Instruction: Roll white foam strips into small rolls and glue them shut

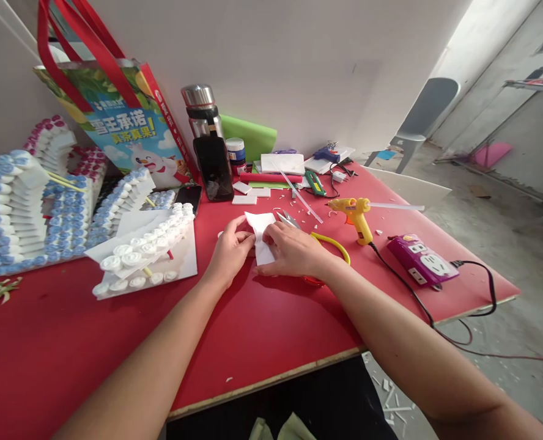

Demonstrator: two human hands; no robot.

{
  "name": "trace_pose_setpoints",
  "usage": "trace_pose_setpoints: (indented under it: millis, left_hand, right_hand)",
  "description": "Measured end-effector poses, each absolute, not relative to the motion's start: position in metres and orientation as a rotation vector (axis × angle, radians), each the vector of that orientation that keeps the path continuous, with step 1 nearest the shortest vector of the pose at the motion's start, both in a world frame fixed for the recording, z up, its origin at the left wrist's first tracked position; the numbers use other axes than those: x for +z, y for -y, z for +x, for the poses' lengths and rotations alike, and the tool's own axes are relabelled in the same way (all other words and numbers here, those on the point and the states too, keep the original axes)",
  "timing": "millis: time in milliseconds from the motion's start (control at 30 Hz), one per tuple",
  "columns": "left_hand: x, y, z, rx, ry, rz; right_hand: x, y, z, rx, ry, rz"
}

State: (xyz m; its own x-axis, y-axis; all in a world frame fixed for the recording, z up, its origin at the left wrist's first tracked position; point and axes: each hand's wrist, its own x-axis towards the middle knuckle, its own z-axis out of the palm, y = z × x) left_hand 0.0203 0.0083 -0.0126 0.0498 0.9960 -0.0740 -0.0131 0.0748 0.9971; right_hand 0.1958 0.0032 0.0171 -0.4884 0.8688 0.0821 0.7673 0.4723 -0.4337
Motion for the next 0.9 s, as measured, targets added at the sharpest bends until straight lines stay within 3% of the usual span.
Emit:
trace_pose_setpoints:
  millis: [500,900]
  left_hand:
    - [-0.0083,-0.0060,0.0205,1.157,-1.174,1.066]
    - [-0.0123,-0.0069,0.0178,1.139,-1.154,1.108]
  right_hand:
    - [0.0203,-0.0031,0.1988,0.520,2.474,-1.353]
    - [0.0203,-0.0072,0.2000,0.733,2.290,-1.347]
